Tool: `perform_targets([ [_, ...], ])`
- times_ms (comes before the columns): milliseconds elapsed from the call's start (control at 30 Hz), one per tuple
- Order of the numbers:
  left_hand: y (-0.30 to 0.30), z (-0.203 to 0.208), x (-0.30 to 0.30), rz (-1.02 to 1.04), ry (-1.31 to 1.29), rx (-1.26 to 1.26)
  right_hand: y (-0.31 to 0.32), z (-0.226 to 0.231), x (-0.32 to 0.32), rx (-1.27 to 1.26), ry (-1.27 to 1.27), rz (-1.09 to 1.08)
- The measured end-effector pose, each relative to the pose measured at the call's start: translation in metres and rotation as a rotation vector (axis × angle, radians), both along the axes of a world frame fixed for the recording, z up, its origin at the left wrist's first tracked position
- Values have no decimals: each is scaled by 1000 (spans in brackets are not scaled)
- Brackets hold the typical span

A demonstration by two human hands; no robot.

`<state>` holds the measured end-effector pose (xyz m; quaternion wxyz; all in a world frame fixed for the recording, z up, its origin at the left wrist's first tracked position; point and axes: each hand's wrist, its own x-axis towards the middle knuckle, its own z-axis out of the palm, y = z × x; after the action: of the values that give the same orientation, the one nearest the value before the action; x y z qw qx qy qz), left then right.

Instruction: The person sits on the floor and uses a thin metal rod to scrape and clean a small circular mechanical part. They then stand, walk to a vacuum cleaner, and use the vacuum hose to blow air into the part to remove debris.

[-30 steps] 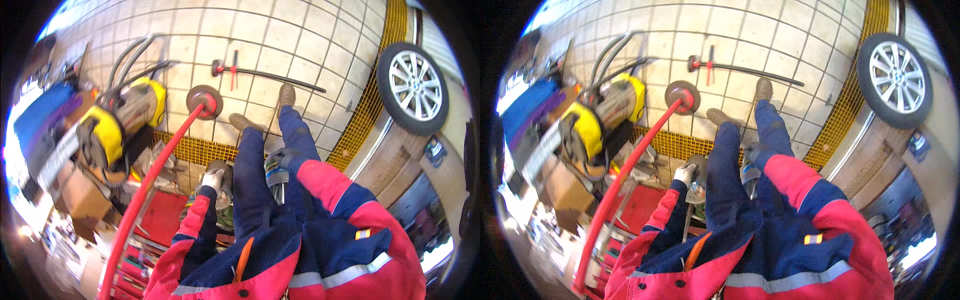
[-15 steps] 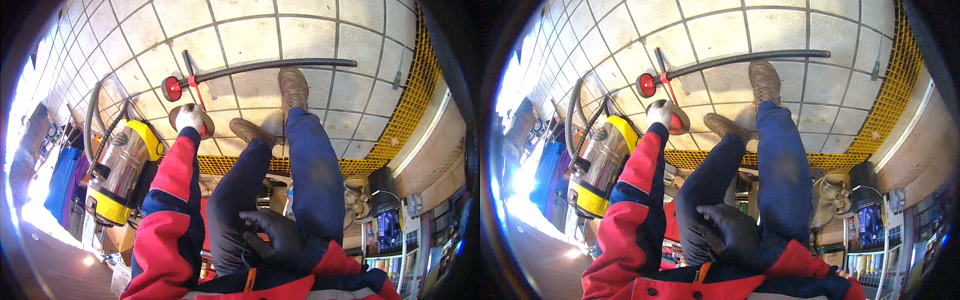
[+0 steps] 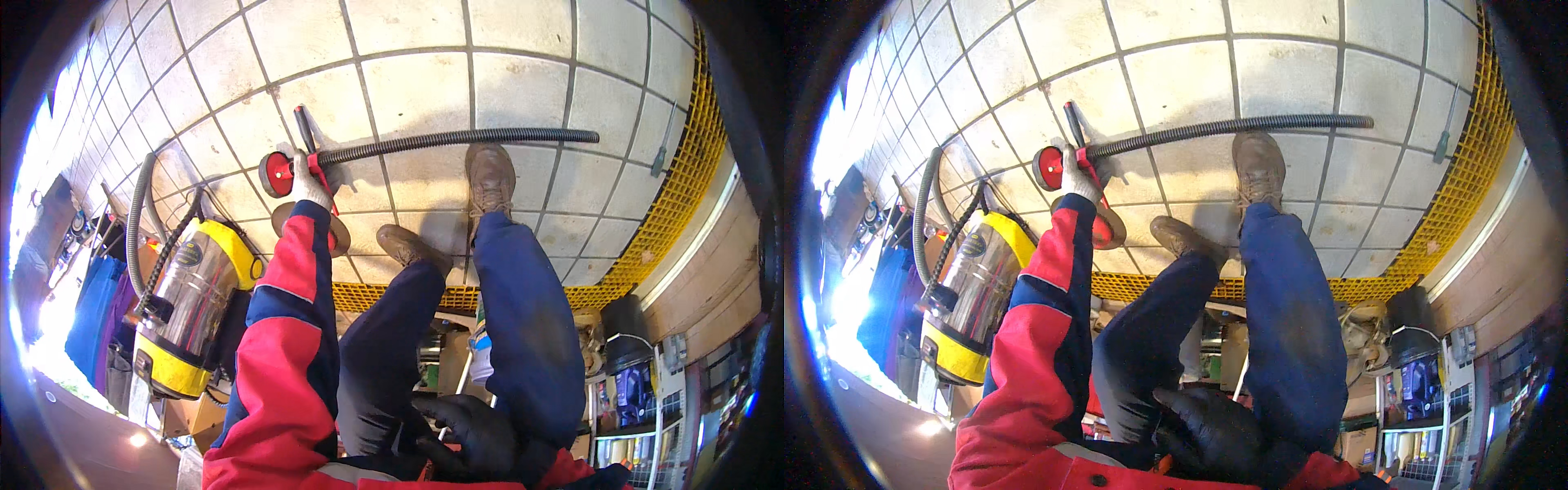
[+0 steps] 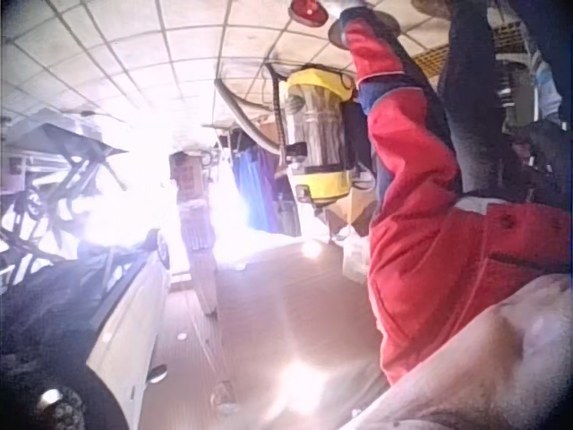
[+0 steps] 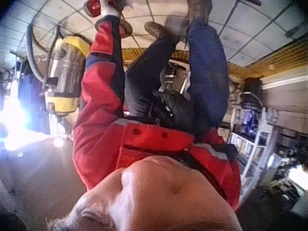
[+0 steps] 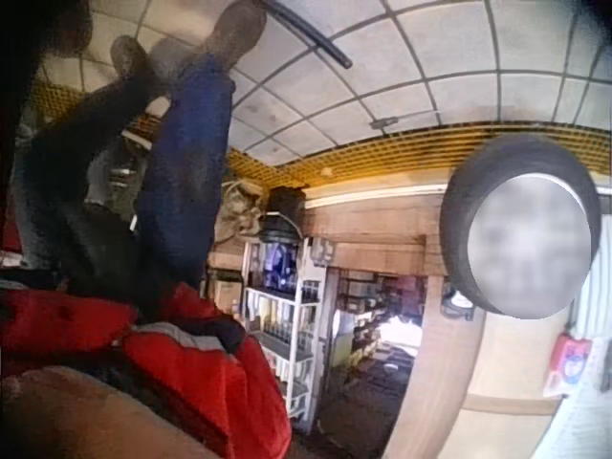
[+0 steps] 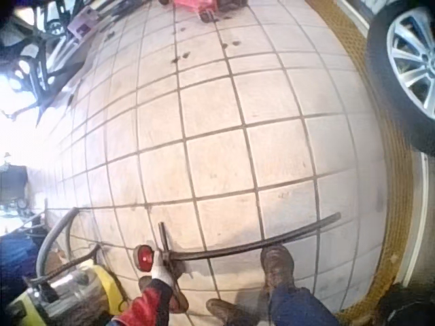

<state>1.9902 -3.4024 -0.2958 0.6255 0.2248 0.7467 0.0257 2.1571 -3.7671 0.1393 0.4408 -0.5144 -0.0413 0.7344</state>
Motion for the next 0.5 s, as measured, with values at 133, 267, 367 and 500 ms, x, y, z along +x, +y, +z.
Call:
perform_targets([
  [133, -3, 19, 2, -302, 209, 40, 9, 5, -16, -68, -217, -13],
  [267, -40, 91, 0, -279, 175, 59, 18, 7, -51, -175, -344, -22],
  [367, -79, 193, 2, -154, 47, -4, 29, -4, -74, -335, -277, -9],
  [500, -150, 345, 0, -162, 45, 48, 47, 17, -60, -373, -615, -2],
])
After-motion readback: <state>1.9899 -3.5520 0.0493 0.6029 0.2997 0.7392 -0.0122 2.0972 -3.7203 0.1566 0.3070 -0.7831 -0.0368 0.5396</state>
